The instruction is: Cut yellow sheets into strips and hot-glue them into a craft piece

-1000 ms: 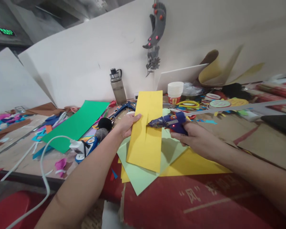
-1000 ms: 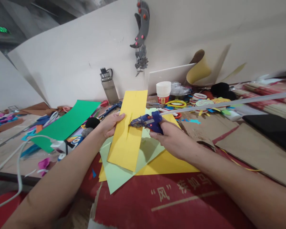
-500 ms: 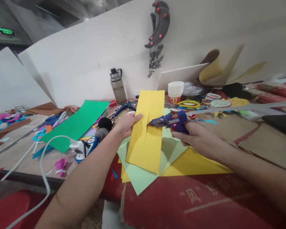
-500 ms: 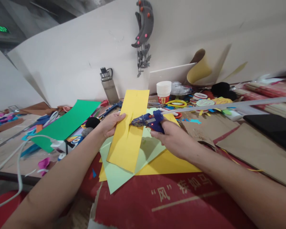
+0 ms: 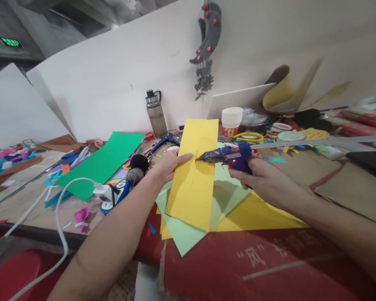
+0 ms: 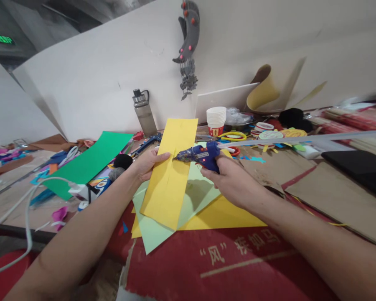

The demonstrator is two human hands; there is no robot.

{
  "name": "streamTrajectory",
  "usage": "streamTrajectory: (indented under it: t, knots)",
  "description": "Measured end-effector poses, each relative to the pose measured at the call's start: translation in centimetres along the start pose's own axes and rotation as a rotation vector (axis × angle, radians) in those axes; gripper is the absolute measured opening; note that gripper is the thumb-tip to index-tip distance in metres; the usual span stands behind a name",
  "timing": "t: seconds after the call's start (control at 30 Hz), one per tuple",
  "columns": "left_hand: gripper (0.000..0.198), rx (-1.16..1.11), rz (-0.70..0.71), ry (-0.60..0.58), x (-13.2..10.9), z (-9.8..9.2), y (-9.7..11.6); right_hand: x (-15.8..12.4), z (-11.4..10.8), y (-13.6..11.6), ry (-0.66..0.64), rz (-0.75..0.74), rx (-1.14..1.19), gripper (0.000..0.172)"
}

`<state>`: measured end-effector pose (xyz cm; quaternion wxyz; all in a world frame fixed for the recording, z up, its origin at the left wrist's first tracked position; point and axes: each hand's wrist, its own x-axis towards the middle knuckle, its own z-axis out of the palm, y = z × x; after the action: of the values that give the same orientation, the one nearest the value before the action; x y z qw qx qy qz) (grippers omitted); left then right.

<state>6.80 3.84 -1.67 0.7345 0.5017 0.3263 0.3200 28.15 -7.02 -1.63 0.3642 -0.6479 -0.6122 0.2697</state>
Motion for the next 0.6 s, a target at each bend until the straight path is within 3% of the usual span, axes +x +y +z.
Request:
streamTrajectory:
  t: [0.17,0.3,0.47,0.6]
  knots:
    - [0.041,0.040,-0.023,0.035,-0.1,-0.1,0.2,0.1,-0.7,-0.5,-0.016,0.050,0.016,0.026]
    - [0.038,0.144,-0.083,0.084,0.0,-0.4,0.2,0.4,-1.4,-1.7,-0.019,0.103,0.073,0.015]
    - [0.039,0.462,-0.125,0.137,-0.1,-0.4,0.3,0.7,-2.5,-2.3,0.078,0.255,0.042,0.017]
    - [0.039,0.806,-0.067,0.159,-0.5,0.0,0.9,1.1,-4.7,-0.3,0.183,0.238,-0.019,0.023]
